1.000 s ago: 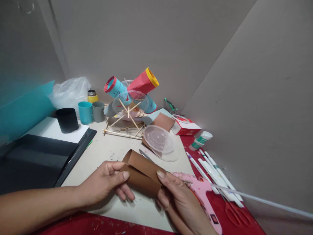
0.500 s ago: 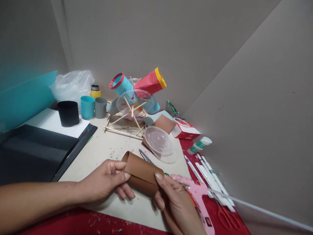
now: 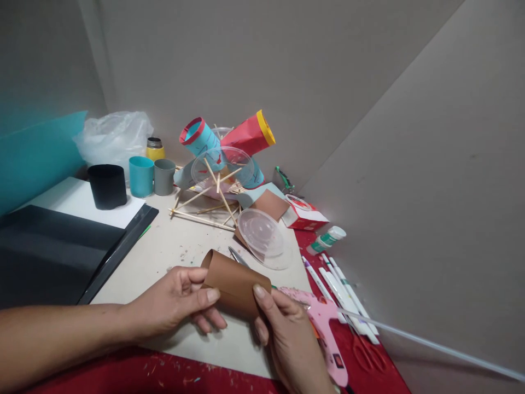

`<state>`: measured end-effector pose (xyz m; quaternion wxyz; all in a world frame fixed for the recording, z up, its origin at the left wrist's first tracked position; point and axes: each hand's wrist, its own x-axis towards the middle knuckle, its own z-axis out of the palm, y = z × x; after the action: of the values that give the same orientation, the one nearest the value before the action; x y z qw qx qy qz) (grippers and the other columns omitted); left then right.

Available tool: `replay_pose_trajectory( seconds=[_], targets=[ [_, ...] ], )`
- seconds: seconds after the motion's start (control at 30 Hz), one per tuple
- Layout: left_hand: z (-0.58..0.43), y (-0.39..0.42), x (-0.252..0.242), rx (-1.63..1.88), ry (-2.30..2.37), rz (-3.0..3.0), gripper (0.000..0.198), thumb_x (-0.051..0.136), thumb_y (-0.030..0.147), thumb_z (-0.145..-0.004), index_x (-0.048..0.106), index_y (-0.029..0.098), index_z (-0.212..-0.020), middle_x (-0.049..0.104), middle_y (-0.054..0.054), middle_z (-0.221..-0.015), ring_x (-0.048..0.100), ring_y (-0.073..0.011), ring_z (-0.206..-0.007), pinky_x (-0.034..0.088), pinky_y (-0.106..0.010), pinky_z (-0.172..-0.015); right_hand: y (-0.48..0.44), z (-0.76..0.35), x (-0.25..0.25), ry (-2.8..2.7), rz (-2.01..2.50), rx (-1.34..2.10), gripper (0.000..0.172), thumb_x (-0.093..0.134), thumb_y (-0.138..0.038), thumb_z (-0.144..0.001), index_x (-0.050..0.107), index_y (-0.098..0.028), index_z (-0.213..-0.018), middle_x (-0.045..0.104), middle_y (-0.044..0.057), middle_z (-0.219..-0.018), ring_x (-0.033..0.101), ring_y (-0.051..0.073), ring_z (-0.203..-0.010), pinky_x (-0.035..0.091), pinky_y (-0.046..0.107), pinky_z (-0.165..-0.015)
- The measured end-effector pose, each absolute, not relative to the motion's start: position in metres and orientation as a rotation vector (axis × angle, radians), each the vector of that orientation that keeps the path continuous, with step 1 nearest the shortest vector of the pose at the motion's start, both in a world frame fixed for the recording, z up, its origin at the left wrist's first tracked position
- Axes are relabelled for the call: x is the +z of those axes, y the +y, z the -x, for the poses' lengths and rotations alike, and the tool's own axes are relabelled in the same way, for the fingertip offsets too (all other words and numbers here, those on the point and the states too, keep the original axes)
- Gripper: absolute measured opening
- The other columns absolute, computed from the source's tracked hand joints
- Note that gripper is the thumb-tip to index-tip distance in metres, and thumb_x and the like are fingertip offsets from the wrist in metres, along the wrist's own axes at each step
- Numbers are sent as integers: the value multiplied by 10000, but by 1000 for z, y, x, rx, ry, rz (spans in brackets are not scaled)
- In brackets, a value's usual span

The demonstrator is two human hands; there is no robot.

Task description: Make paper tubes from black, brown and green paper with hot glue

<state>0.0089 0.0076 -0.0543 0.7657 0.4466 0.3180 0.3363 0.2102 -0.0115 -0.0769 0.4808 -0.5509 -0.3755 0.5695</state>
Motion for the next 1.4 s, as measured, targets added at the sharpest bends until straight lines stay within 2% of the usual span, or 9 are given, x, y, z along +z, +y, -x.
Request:
replay_pose_trajectory(
  seconds=[0.13,0.3,0.47,0.9,1.0,1.2,1.4],
  targets=[
    [-8,10,-57,763,735,-934,503,657,590,-767,661,120,-946,698,-69,-675,702,-172,-647,507,-206,-540,-13,-213,-79,-1014,1342,1375,473,732,-551,-767,537,-162,-579,397,-66,-396,289,40,-385,204,188,-397],
    [-4,15,-57,782,734,-921,392,591,468,-876,657,124,-1050,729,-93,-762,705,-156,-625,520,-195,-529,-14,-212,-75,-1124,1303,1374,517,609,-584,-855,532,-170,-555,419,-49,-375,292,60,-387,242,212,-419],
    [-3,17,-58,779,701,-889,338,549,407,-922,645,122,-1076,723,-91,-707,706,-151,-618,521,-183,-533,-14,-208,-63,-1212,1355,1349,554,614,-583,-849,461,-186,-493,430,-43,-386,329,73,-405,260,227,-451],
    [-4,16,-57,777,763,-926,322,642,363,-874,666,106,-1065,729,-88,-725,699,-152,-582,523,-192,-515,-13,-215,-65,-1415,1325,1241,543,592,-583,-856,486,-186,-500,440,-38,-422,375,84,-425,287,227,-447],
    [-4,16,-56,787,755,-948,324,649,368,-867,668,110,-1063,735,-88,-742,701,-155,-584,528,-202,-520,-12,-216,-64,-1338,1295,1349,517,609,-583,-846,508,-183,-535,435,-48,-412,353,75,-404,269,221,-428],
    [-5,11,-52,772,794,-1066,412,652,456,-845,685,83,-1019,723,-97,-635,690,-159,-572,529,-217,-546,-11,-216,-65,-1215,1224,1552,459,679,-565,-804,605,-152,-617,413,-61,-388,296,50,-380,194,206,-406],
    [-8,-6,-44,868,875,-1120,460,669,516,-799,707,88,-965,705,-82,-602,658,-144,-550,516,-222,-554,-12,-216,-67,-1071,1160,1647,425,737,-512,-774,605,-142,-611,399,-65,-383,249,35,-386,164,201,-421]
  ],
)
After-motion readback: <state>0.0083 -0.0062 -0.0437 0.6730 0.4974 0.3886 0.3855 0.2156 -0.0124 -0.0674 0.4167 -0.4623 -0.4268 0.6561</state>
